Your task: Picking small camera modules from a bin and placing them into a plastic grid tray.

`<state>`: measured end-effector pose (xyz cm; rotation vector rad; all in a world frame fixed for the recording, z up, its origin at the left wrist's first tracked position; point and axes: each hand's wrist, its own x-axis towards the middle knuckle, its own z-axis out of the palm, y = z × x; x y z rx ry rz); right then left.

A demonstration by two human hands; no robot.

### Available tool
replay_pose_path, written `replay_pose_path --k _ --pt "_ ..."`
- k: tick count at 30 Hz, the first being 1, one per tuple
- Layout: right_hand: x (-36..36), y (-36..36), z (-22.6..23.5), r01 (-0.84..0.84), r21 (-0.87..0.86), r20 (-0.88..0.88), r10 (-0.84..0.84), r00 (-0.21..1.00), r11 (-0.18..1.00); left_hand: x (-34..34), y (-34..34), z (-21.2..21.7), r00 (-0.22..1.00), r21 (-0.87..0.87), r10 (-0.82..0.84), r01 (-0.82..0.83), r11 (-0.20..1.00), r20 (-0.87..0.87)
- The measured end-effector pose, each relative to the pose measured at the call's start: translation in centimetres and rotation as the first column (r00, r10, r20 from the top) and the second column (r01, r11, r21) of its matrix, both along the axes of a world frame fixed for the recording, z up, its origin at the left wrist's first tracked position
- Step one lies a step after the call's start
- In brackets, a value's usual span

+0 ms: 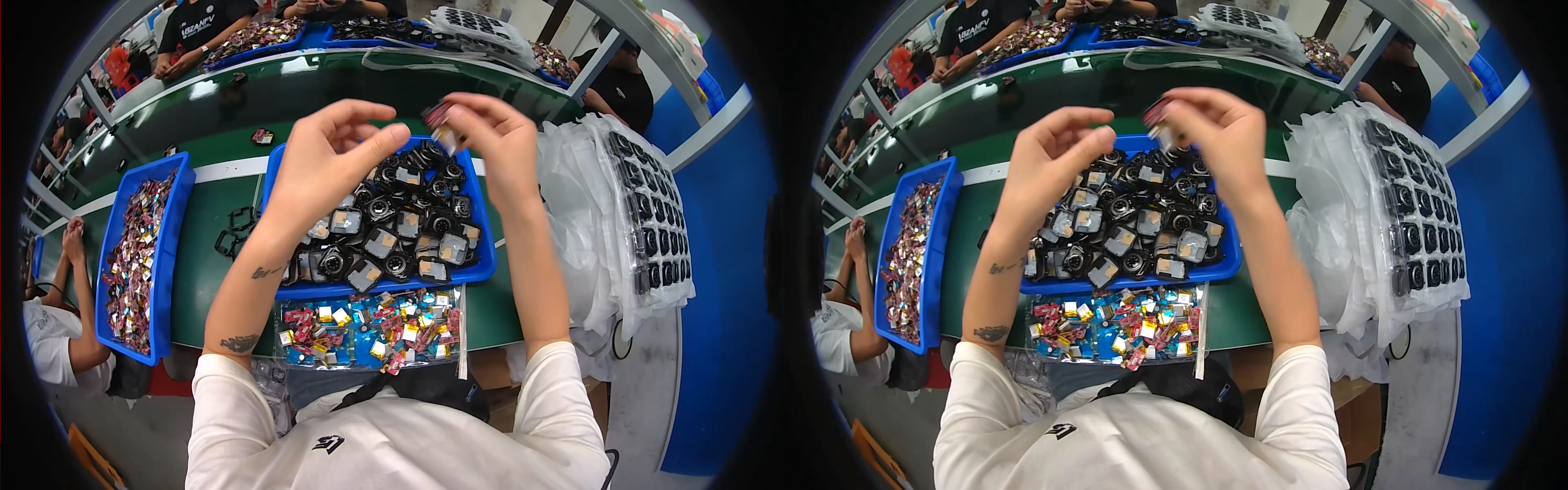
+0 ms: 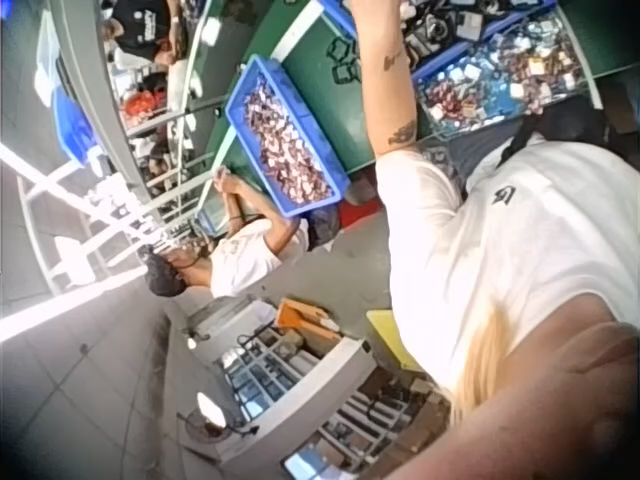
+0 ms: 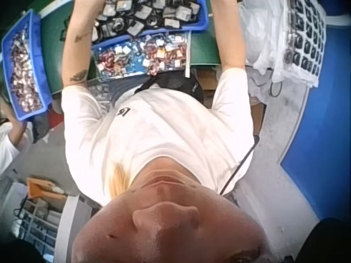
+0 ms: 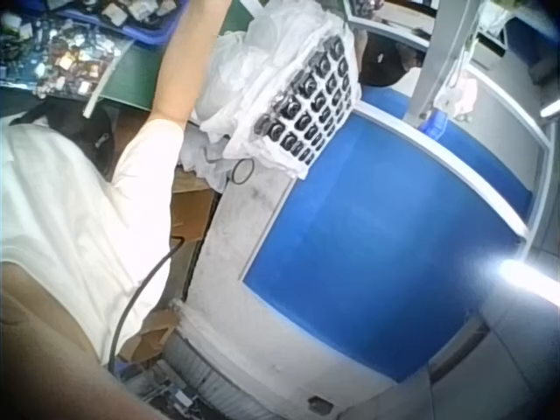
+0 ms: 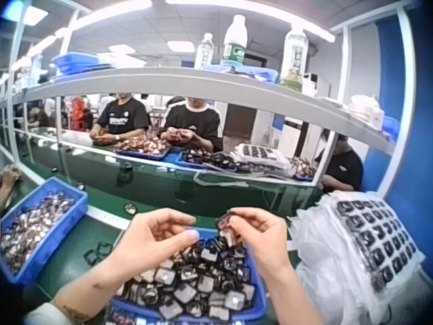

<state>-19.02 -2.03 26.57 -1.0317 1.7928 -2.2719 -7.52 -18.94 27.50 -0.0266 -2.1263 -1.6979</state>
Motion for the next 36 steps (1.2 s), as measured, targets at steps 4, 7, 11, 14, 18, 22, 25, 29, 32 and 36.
replay_pose_path --k 4,7,11,14,18,22,25,29,32,36 --pt "-9.3 2.1 -3.9 0.466 -0.044 0.172 -0.453 0.875 0.883 0.7 -0.3 1.9 0.993 -0.004 0.032 -0.033 0.999 -0.111" --pt "-17.5 5.6 -9.6 0.761 0.203 0.114 -0.787 0.606 0.616 1.3 -0.1 2.7 0.985 -0.027 0.026 -0.031 0.999 -0.172" --pt "-22.0 8.6 -13.8 0.769 0.514 -0.058 -0.879 0.473 0.38 1.5 -0.4 2.5 0.982 -0.044 -0.003 -0.006 0.999 -0.188" --pt "-20.7 5.7 -13.5 0.805 0.575 -0.302 -0.877 0.373 0.145 2.4 -0.9 2.2 0.985 -0.075 -0.01 -0.003 0.997 -0.172" --pt "-23.5 7.7 -15.1 0.751 0.657 -0.297 -0.896 0.331 0.06 1.9 -0.6 2.3 0.984 -0.135 -0.047 0.024 0.991 -0.174" --pt "-21.7 6.0 -13.9 0.729 0.683 -0.331 -0.908 0.258 -0.042 2.3 -0.6 2.7 0.98 -0.169 -0.017 -0.018 0.985 -0.2" --pt "-20.3 5.7 -12.8 0.883 0.467 -0.575 -0.742 0.345 0.048 2.1 -0.8 2.6 0.965 -0.135 -0.027 -0.009 0.991 -0.262" --pt "-14.8 4.8 -7.7 0.546 0.543 -0.425 -0.353 0.834 0.637 2.1 -0.7 2.7 0.962 -0.167 -0.034 -0.012 0.986 -0.269" --pt "-6.4 3.9 -3.9 0.044 0.784 -0.173 0.15 0.973 0.619 1.8 -0.9 2.0 0.963 -0.152 -0.045 0.004 0.988 -0.267" --pt "2.8 5.8 -1.7 0.145 0.954 -0.239 0.375 0.896 0.261 2.1 -0.9 1.8 0.967 -0.217 -0.055 0.0 0.976 -0.247"
